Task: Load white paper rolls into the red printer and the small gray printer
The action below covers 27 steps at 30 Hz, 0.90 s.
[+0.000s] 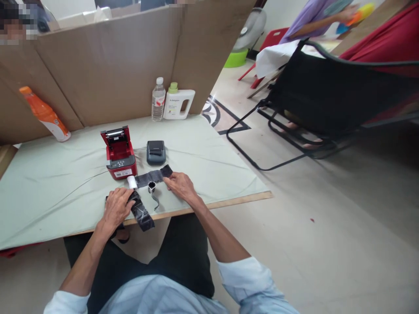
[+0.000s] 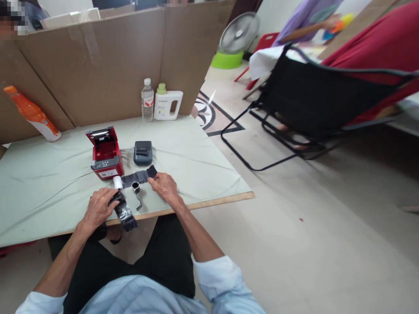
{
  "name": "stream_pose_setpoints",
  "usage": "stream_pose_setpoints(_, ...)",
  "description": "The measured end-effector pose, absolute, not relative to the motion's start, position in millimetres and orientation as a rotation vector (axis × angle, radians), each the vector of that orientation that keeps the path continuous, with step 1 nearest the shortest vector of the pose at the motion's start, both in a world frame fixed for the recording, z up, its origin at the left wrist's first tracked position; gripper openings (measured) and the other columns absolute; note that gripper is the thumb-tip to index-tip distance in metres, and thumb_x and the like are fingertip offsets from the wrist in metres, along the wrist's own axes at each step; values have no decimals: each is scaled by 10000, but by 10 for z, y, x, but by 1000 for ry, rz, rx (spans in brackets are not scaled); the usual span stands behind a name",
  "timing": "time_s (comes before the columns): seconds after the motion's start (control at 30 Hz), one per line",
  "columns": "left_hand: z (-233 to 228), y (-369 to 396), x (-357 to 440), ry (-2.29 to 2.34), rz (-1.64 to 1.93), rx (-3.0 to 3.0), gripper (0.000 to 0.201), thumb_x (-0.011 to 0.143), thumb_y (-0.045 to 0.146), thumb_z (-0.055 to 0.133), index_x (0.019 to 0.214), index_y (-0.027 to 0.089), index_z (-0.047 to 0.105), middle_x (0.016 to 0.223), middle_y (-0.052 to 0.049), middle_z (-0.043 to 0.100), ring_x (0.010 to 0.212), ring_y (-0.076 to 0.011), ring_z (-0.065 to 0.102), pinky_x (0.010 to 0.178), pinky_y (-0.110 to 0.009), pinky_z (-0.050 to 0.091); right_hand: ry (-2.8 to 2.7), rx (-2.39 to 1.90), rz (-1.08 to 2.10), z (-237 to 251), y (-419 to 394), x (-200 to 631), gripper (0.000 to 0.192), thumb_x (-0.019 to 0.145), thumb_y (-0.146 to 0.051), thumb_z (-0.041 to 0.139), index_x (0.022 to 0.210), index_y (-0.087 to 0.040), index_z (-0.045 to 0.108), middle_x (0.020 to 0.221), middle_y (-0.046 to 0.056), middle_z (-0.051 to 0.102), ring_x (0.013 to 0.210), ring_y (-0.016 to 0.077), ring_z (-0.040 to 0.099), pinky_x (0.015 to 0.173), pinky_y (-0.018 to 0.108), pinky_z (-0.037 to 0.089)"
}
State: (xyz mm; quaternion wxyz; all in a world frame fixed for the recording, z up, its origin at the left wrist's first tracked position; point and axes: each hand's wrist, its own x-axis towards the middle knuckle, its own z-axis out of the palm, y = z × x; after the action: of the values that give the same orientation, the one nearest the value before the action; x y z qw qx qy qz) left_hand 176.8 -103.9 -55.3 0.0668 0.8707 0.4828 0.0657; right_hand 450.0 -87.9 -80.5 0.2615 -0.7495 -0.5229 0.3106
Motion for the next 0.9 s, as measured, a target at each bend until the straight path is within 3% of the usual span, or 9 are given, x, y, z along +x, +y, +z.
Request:
stream_pose_setpoints(0.27,-552,-967,1672,1516,244,2609,311,926,215,628,1230,239,690,1155,-115,723,1106,-307,626,958,-449,464,-1365,-1948,805,-929,-1141,4462,198,852,-368,632,755,-206,692,695,29,734,703,196,676,654,272,438)
stream_pose_setpoints(0.4,-541,-938,1579,1522,265,2578,293,921,204,622,1203,241,692,1167,-109,724,1122,-308,625,967,-455,463,-1446,-1699,840,-1016,-1266,4347,166,833,-312,627,907,-197,720,762,24,712,704,181,652,685,277,486)
stream_pose_setpoints(0.63,-583,-937,1528,1523,302,2579,267,940,241,620,1198,213,680,1169,-119,716,1109,-317,622,947,-460,477,-1623,-1460,708,-1032,-1294,4181,453,831,-354,745,1251,-203,667,1048,64,682,840,193,638,801,319,519)
stream_pose_setpoints(0.9,-594,-940,1398,1473,464,2510,349,928,288,628,1273,237,658,1246,-117,702,1199,-310,617,1022,-468,484,-1633,-1382,689,-1063,-1182,4049,229,871,-229,672,1097,-214,708,1033,57,702,833,189,650,804,306,516)
